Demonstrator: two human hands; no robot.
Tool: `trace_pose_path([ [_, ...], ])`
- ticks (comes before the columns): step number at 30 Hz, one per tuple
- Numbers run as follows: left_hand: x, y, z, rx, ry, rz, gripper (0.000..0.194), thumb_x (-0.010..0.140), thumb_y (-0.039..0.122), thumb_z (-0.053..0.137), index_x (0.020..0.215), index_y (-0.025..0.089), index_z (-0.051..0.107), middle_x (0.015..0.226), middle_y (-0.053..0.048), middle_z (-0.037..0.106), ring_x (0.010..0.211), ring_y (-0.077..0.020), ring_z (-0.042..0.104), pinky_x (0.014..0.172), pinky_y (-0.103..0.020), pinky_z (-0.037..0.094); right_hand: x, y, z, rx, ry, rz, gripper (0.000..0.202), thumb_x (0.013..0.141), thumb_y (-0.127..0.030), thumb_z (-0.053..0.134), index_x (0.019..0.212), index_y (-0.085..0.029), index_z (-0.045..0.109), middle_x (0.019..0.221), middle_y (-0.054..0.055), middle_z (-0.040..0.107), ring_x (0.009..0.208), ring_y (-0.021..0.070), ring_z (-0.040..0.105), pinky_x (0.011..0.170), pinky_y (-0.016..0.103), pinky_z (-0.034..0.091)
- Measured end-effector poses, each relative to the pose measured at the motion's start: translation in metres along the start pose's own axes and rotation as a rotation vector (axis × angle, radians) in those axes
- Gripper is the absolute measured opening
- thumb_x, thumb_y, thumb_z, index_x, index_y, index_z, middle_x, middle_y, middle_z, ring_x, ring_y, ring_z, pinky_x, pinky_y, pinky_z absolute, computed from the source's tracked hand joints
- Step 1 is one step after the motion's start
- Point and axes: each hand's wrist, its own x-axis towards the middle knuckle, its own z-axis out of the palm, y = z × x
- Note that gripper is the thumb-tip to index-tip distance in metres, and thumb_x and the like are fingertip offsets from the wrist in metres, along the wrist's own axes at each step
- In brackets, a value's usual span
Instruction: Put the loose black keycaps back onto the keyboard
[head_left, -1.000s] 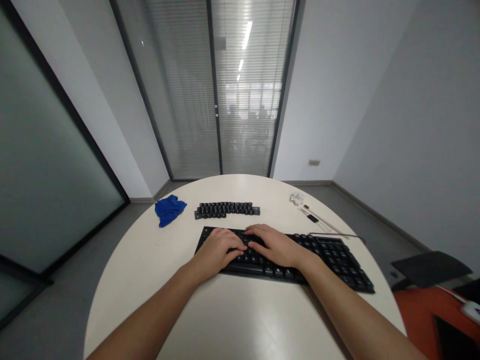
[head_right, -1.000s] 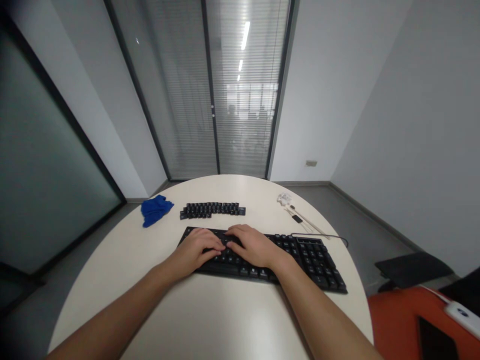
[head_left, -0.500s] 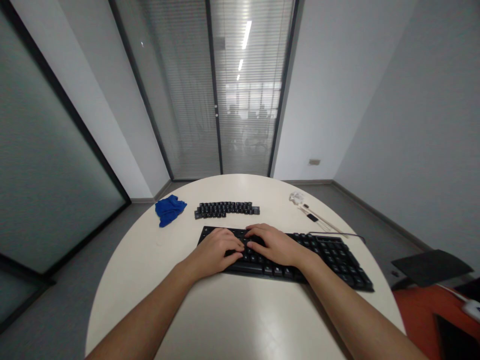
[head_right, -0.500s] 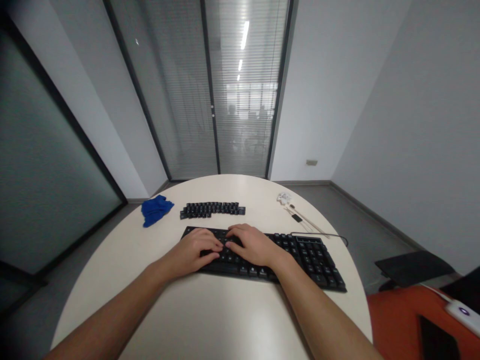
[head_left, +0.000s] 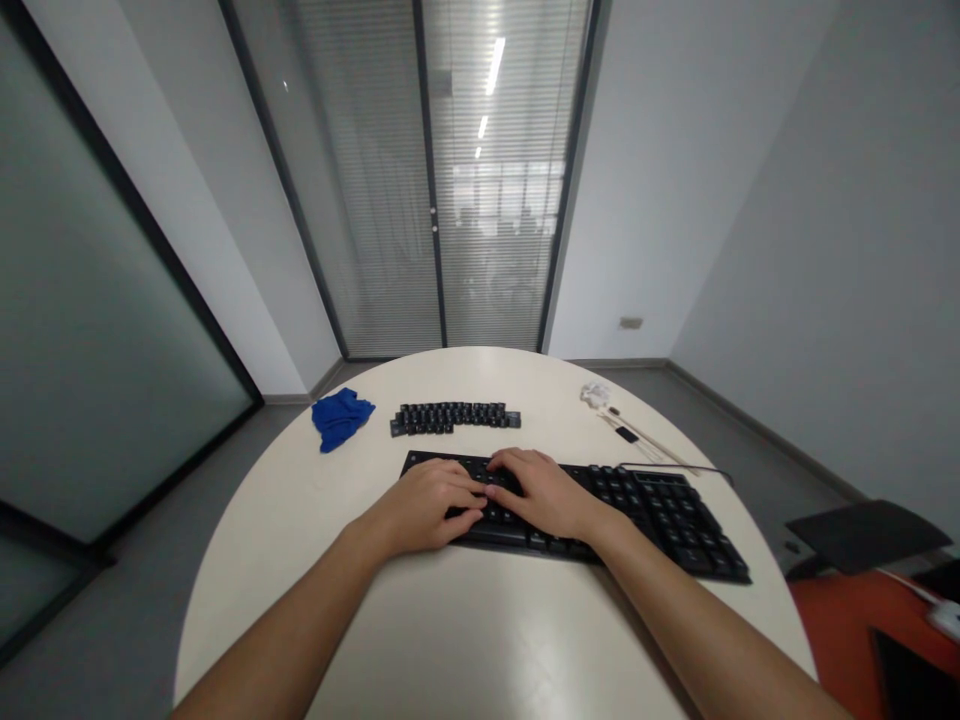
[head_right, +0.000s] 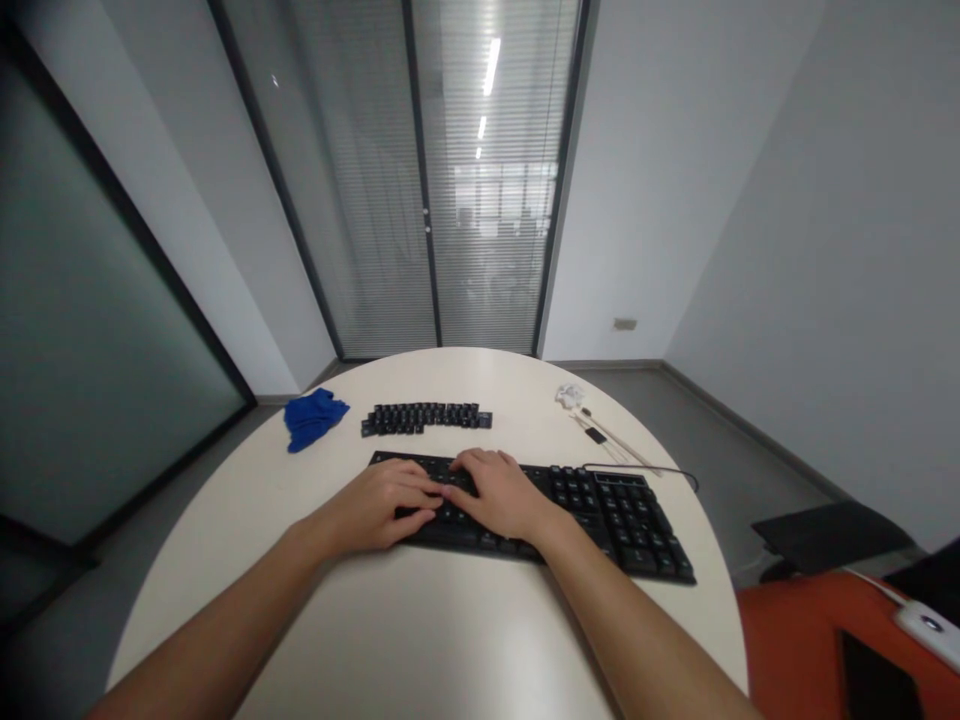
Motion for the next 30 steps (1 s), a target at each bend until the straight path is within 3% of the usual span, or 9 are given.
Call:
trace_pose_path([
  [11,0.0003,0.0010,0.0004,-0.028,0.018,-0.017,0.020,0.095,0.026,0.057,0.099,0.023,0.077,0.110,-0.003,0.074,0.103,-0.0202,0.064,0.096,-0.036,0.049,0.0026,0.0025,0.0004,0.092,-0.034,0.043,0.034,0.093,-0.047,0.060,0.116,-0.023,0.065,0.125,0.009,0.065,0.121,0.0255,0.057,0.108,0.047,0.036],
  [24,0.0035,0.0001,-0.0042,-0.056,-0.019,-0.038,0.022,0.093,0.025,0.055,0.093,0.024,0.077,0.097,-0.003,0.077,0.099,-0.0205,0.065,0.089,-0.034,0.052,0.0050,-0.0012,0.0020,0.102,-0.059,0.162,0.030,0.087,-0.042,0.067,0.112,-0.026,0.065,0.126,0.008,0.064,0.124,0.0281,0.056,0.114,0.064,0.018],
  [30,0.0018,-0.0047,0.0028,-0.042,0.041,-0.044,0.023,0.095,0.024,0.053,0.098,0.023,0.076,0.100,-0.003,0.076,0.098,-0.0199,0.065,0.092,-0.035,0.051,0.0038,-0.0016,0.0005,0.092,-0.051,0.116,0.029,0.087,-0.040,0.068,0.112,-0.024,0.064,0.124,0.008,0.065,0.122,0.0268,0.056,0.112,0.055,0.028],
])
